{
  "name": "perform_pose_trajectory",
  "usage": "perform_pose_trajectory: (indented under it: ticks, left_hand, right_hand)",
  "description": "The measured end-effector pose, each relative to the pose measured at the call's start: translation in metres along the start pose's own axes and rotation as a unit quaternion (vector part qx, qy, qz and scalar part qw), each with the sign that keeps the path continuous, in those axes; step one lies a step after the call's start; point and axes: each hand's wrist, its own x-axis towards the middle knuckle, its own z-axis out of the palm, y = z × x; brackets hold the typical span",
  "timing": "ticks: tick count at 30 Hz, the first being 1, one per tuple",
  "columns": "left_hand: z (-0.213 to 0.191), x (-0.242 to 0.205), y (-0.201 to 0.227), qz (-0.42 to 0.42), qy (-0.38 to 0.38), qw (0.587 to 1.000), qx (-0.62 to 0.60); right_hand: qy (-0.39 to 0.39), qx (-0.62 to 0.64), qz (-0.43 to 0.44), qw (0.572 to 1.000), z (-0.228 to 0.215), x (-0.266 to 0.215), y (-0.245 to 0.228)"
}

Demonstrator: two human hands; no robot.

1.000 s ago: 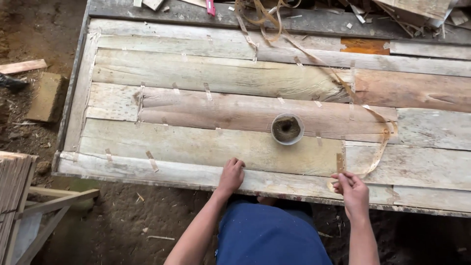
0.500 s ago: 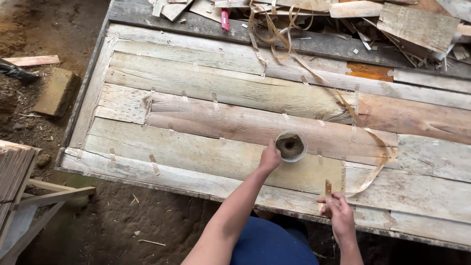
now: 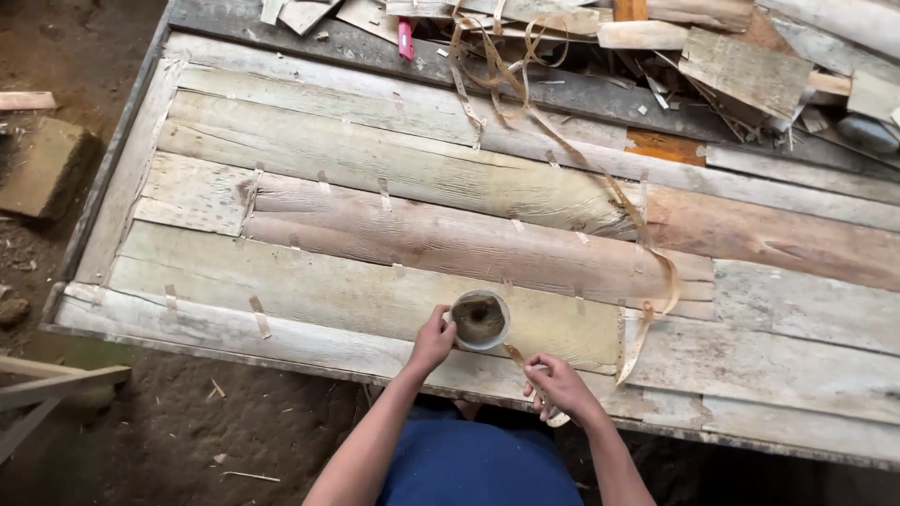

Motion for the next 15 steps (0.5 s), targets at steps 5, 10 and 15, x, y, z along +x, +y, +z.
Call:
perform_pose_trajectory:
  ticks: [5,10,15]
  left_hand:
    - [-0.058,0.01,-0.009,0.007,-0.01,1.0,0.018]
    - [-0.136,0.02,-0.032,0.035,0.007,0.999,0.037]
    - [-0.229,-0.017,-0.066,0.216,0.233,0.915,0.248]
  right_hand:
    - [0.024,0.026,-0.01,0.999,0.046,0.021,-0.004]
    - [0.034,0.091,-0.035,0.995,0.115,0.026,-0.036]
    - [0.051,0.097,-0.049,0.993,0.168,0.047,-0.053]
